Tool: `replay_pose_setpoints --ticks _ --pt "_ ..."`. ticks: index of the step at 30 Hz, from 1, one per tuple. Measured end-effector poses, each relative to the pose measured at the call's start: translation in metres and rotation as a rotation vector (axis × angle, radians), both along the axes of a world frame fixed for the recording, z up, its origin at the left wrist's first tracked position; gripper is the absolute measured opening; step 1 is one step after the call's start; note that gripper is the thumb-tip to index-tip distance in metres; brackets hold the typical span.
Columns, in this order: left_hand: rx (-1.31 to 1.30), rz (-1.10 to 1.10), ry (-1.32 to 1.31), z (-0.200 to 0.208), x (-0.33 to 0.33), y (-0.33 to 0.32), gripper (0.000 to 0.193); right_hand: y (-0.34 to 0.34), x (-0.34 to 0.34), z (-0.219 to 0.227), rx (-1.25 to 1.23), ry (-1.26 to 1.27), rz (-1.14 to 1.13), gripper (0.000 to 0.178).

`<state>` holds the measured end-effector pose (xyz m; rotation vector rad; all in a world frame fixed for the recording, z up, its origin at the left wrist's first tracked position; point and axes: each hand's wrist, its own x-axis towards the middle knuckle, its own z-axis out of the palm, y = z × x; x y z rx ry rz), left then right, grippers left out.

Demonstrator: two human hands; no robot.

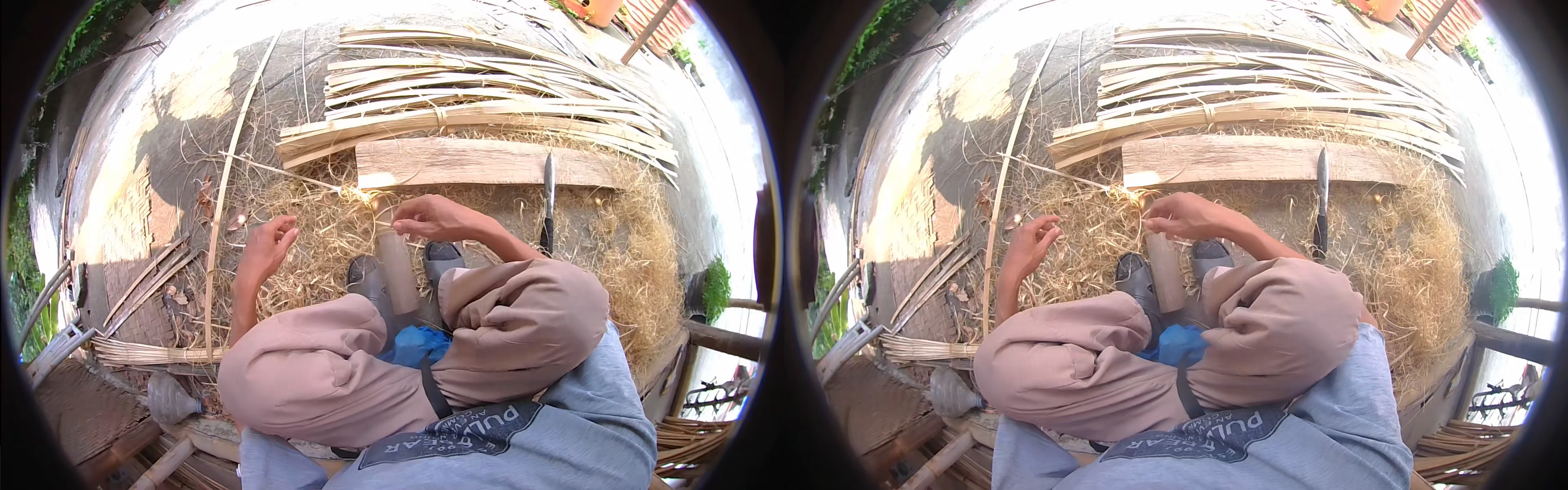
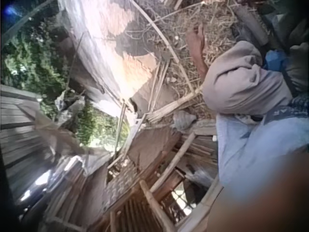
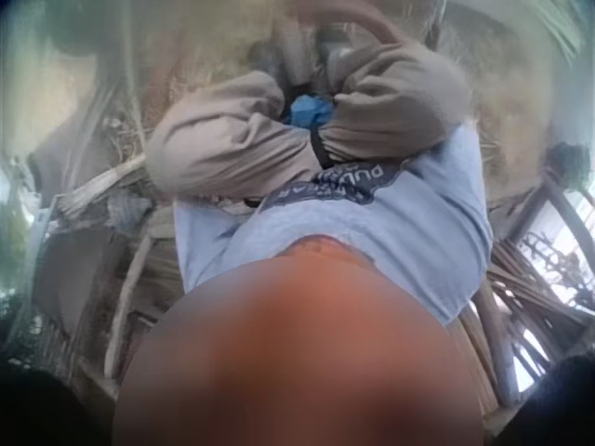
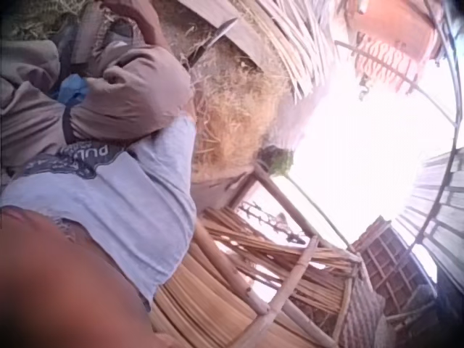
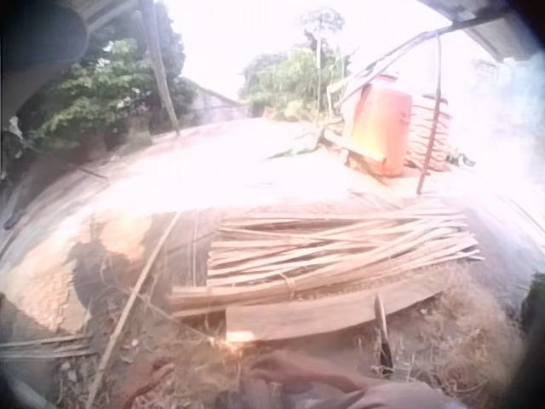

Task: The person sits on the ground and uses a knife to split long bamboo strips into thinner pieces. They repeatedly position the strips on a wooden board and shave them with the blade, accumulating a pile of finished strips.

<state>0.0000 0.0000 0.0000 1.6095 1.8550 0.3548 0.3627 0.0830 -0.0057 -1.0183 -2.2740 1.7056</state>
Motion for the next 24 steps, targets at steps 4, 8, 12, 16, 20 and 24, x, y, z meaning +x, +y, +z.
replay_pose_setpoints --ticks 4,8,12,16,20,24 --pt "-0.153 -0.429 0.227 0.038 0.003 0.101 0.042 0.019 0.072 -0.021 0.059 0.007 -0.436 0.032" --pt "-0.361 -0.506 0.642 0.005 -0.004 0.205 0.034 0.019 0.155 -0.075 0.430 -0.263 -0.997 0.030" --pt "-0.199 -0.476 0.852 -0.044 -0.010 0.264 0.051 -0.016 0.234 -0.160 0.625 -0.744 -1.278 0.057" --pt "-0.133 -0.388 0.747 -0.107 0.038 0.296 0.129 -0.072 0.301 -0.221 0.376 -0.988 -1.198 0.066" --pt "0.071 -0.335 0.684 -0.171 0.032 0.292 0.138 -0.084 0.283 -0.224 0.327 -1.024 -1.198 0.060" --pt "0.168 -0.271 0.588 -0.194 -0.008 0.285 0.113 -0.067 0.266 -0.215 0.271 -1.041 -1.234 0.064"
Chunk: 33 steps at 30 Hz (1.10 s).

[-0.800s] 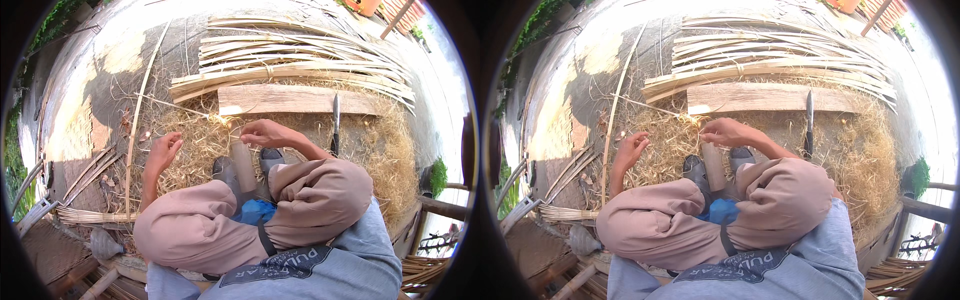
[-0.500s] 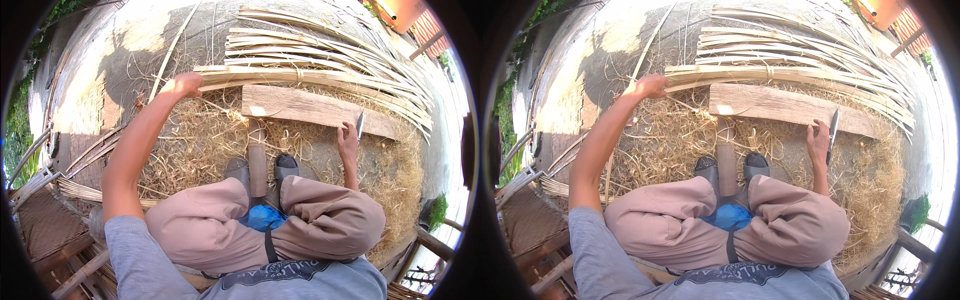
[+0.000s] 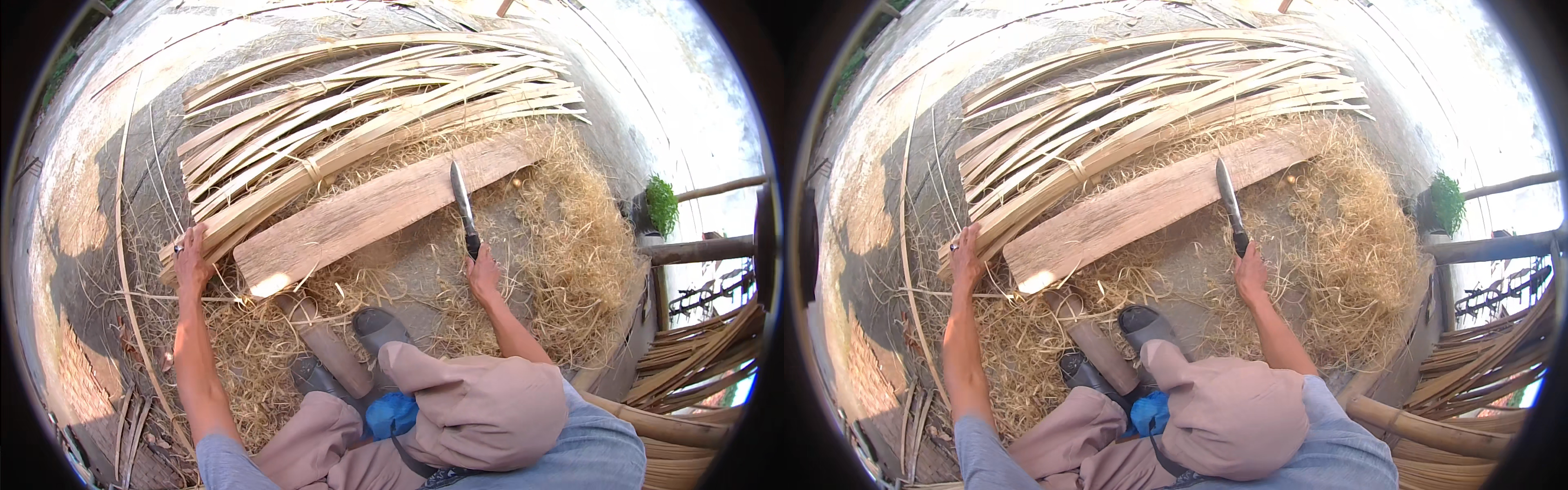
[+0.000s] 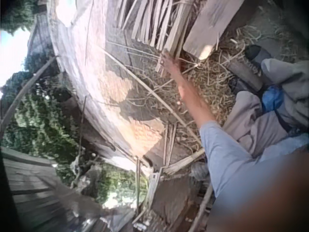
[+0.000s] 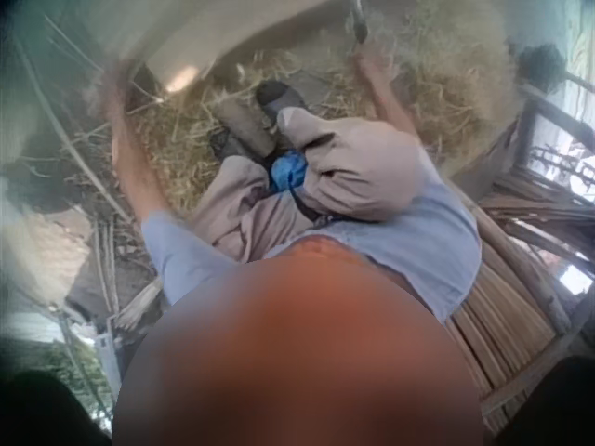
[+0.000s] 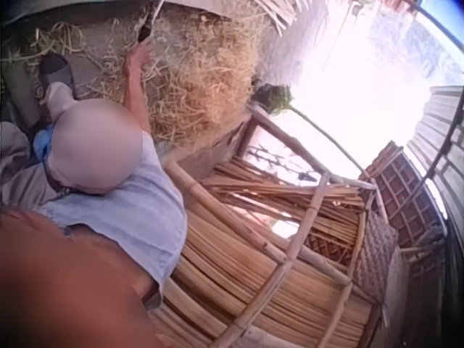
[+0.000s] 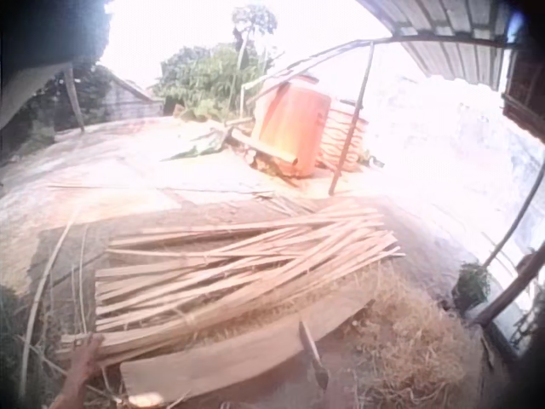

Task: The person sits on the ground and uses a knife to split long bamboo strips into thinner pieces. They repeatedly position the strips on a wooden board and shave them with the blade, accumulating a pile of finished strips.

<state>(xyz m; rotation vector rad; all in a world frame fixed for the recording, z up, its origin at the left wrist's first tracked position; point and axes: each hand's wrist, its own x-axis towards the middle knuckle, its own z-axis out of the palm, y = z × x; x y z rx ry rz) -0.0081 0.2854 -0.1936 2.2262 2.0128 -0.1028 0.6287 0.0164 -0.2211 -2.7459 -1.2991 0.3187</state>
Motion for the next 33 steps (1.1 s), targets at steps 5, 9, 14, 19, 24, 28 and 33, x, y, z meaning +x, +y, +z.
replay_pose_setpoints --ticks 5,9,14,19,24,28,33 --pt "-0.131 -0.043 0.018 0.060 0.029 0.014 0.103 -0.018 0.006 0.001 0.103 -0.005 -0.022 0.063" --pt "0.215 -0.208 0.029 0.167 0.044 -0.005 0.094 -0.012 0.007 0.018 -0.042 0.100 -0.034 0.066" --pt "0.201 -0.168 0.050 0.317 0.071 -0.065 0.087 0.052 0.014 0.075 0.321 0.257 -0.018 0.080" --pt "0.292 -0.271 0.054 0.384 0.065 -0.176 0.095 0.147 -0.026 0.147 1.063 1.829 -0.529 0.107" --pt "0.125 -0.043 0.163 0.358 0.010 -0.264 0.108 0.189 -0.076 0.166 1.317 2.226 -0.434 0.089" --pt "0.120 -0.011 0.116 0.232 -0.059 -0.303 0.116 0.146 -0.112 0.180 1.108 2.223 -0.213 0.081" --pt "-0.028 0.017 -0.078 0.188 -0.074 -0.315 0.115 0.071 -0.143 0.204 1.054 2.104 -0.320 0.075"
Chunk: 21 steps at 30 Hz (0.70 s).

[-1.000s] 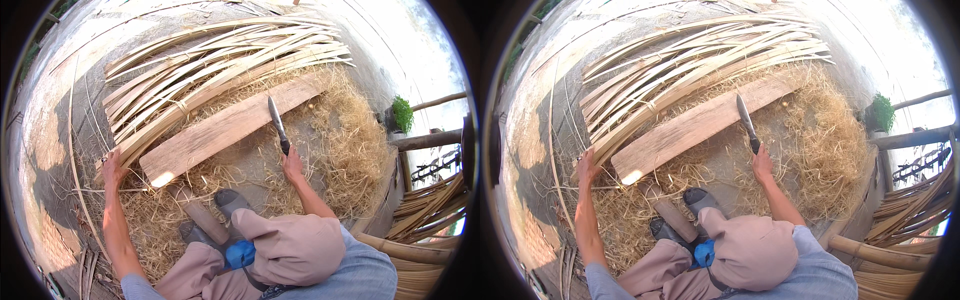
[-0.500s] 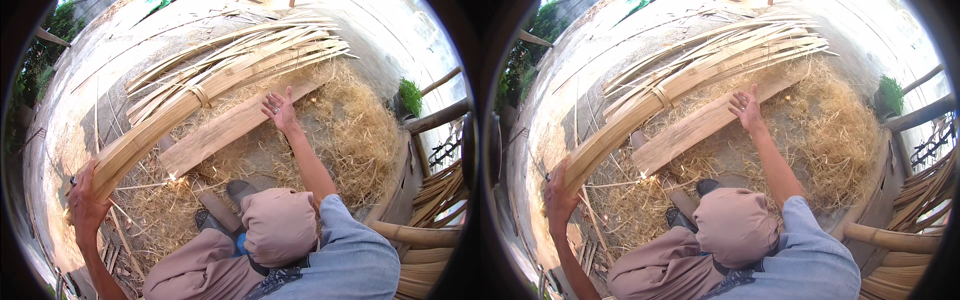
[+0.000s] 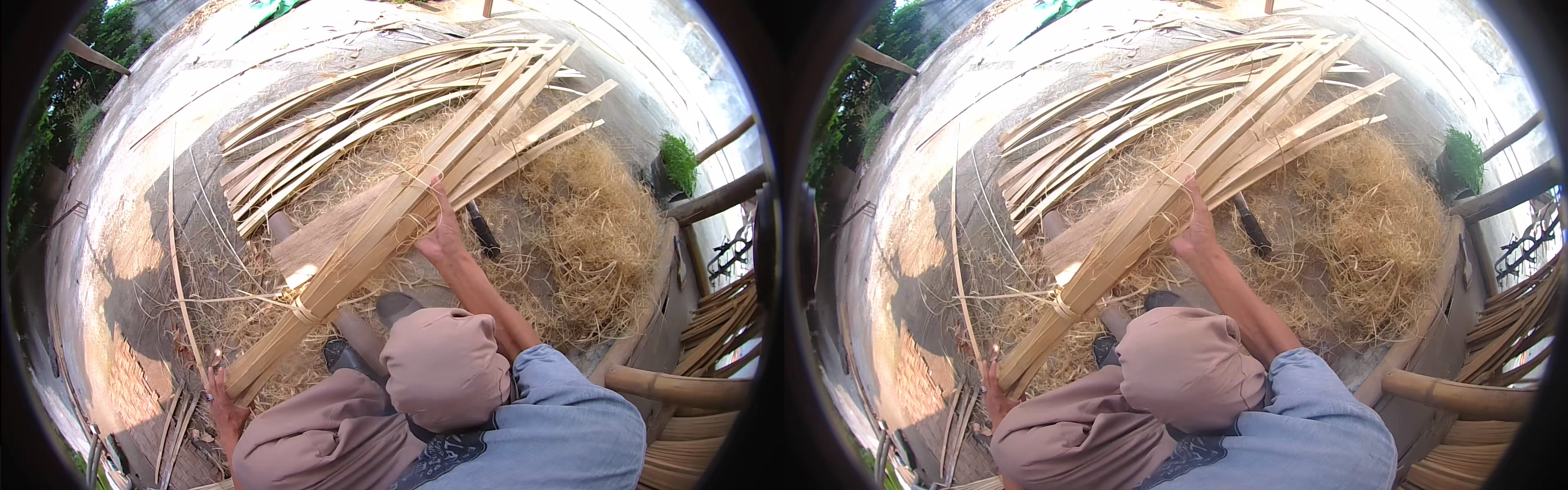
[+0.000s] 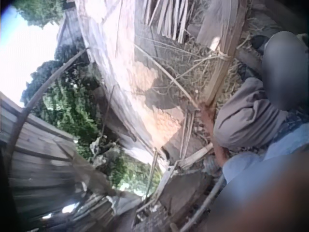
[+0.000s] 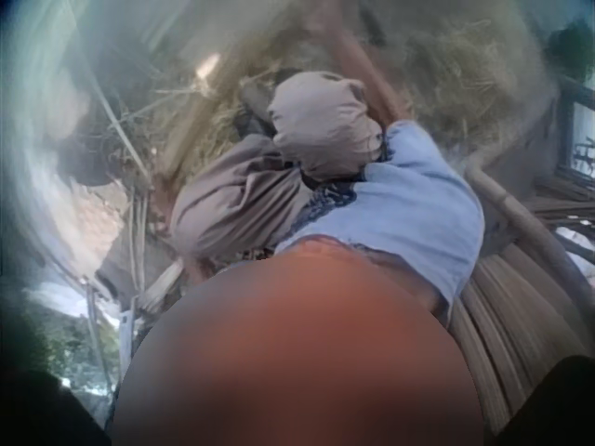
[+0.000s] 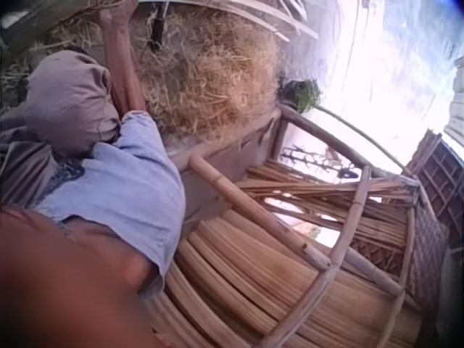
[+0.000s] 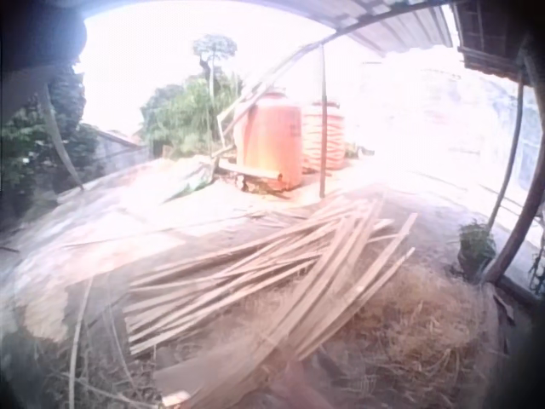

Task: The person sits on the ground and uses a knife to split long bamboo strips into thinner pieces. They repeatedly position the strips on a wooden board and shave them with the blade, accumulating a pile of finished strips.

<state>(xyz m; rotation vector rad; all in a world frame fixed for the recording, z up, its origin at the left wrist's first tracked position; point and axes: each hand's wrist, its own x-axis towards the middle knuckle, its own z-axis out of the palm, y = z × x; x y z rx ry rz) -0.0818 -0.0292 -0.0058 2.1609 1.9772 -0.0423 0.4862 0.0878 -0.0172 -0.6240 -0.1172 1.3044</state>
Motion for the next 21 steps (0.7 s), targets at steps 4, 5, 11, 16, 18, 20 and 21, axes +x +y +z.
replay_pose_setpoints --ticks 4,5,11,16,18,20,21 --pt "-0.082 -0.035 -0.061 0.002 -0.009 -0.024 0.113 -0.042 -0.030 0.002 -0.099 0.043 0.048 0.075" --pt "-0.074 -0.052 -0.075 -0.002 -0.007 -0.022 0.112 -0.054 -0.032 0.010 -0.121 0.035 0.040 0.077" --pt "-0.043 0.145 -0.138 -0.062 -0.064 -0.010 0.106 -0.076 -0.045 0.047 -0.194 0.024 -0.005 0.079" --pt "0.012 0.102 -0.161 -0.071 -0.041 0.015 0.108 -0.070 -0.038 0.070 -0.153 0.033 0.012 0.081" --pt "0.062 0.092 -0.199 -0.080 -0.044 0.014 0.109 -0.063 -0.038 0.067 -0.131 0.000 -0.009 0.080" --pt "0.101 0.045 -0.167 -0.078 -0.045 0.019 0.109 -0.041 -0.031 0.055 -0.124 -0.017 -0.030 0.080" --pt "0.114 0.012 -0.123 -0.075 -0.037 0.023 0.108 -0.027 -0.026 0.049 -0.140 -0.009 -0.085 0.079"
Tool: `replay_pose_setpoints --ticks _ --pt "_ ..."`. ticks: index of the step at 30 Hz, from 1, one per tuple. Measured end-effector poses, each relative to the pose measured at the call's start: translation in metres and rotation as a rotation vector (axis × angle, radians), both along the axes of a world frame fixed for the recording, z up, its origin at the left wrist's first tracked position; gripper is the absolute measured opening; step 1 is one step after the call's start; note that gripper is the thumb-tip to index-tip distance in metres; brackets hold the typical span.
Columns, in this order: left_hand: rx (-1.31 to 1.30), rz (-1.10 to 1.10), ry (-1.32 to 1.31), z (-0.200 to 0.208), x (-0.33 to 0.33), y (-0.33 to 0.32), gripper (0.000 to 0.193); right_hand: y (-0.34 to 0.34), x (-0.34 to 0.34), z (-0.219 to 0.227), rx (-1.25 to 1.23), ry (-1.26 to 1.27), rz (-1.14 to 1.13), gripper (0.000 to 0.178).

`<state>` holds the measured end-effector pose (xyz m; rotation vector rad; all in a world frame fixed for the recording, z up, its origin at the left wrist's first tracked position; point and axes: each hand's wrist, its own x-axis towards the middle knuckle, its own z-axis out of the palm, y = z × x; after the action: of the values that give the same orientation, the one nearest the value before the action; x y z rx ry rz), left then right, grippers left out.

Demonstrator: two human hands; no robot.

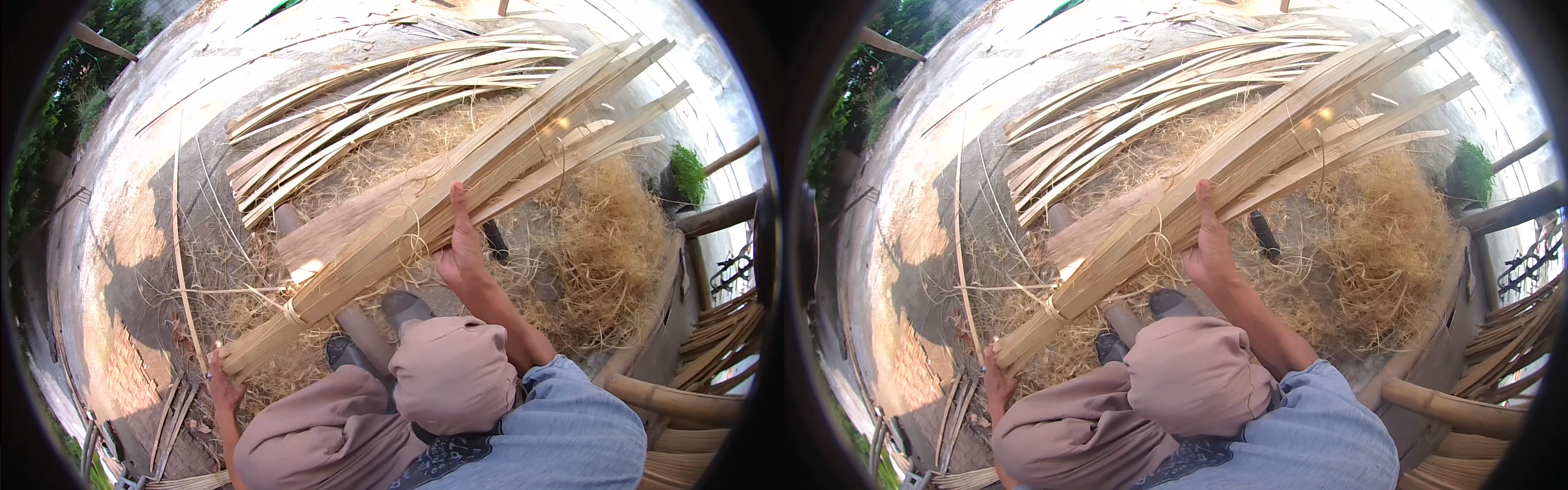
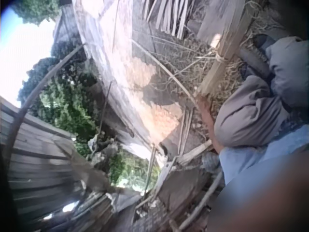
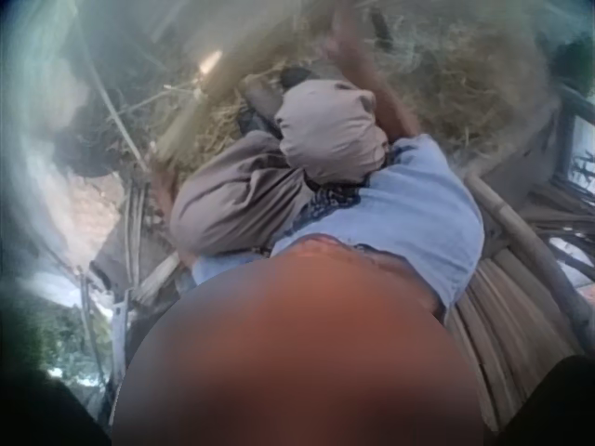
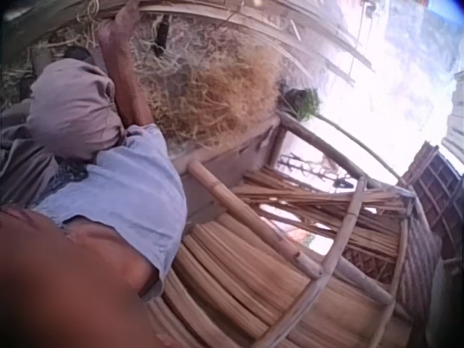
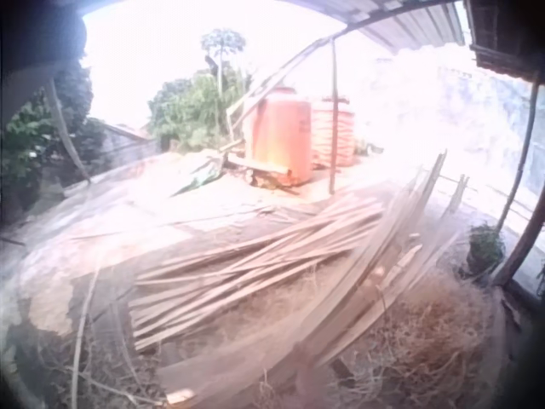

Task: The person sits on the ground and uses a knife to split long bamboo strips into thinner pieces. They repeatedly position the strips on a wooden board and shave them with the blade, accumulating a pile of finished strips.

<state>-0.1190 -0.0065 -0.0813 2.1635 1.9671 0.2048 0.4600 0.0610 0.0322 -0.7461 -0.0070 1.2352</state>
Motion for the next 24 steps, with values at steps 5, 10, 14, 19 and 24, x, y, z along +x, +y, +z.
replay_pose_setpoints --ticks 5,10,14,19,24 --pt "-0.048 0.029 -0.041 -0.008 0.053 0.020 0.103 0.081 0.070 -0.029 0.023 -0.117 -0.015 0.078" --pt "-0.014 -0.034 -0.184 -0.010 0.101 0.034 0.093 0.178 0.139 -0.081 -0.042 -0.174 -0.003 0.075" --pt "-0.129 0.006 -0.265 -0.002 0.137 0.047 0.089 0.187 0.164 -0.144 -0.396 -0.312 -0.054 0.061" --pt "-0.234 -0.080 -0.082 0.005 0.149 0.044 0.086 0.117 0.104 -0.173 -0.357 -1.045 -0.080 0.046" --pt "-0.226 -0.107 -0.111 -0.009 0.143 0.050 0.088 0.059 0.029 -0.193 -0.293 -1.210 0.288 0.033"
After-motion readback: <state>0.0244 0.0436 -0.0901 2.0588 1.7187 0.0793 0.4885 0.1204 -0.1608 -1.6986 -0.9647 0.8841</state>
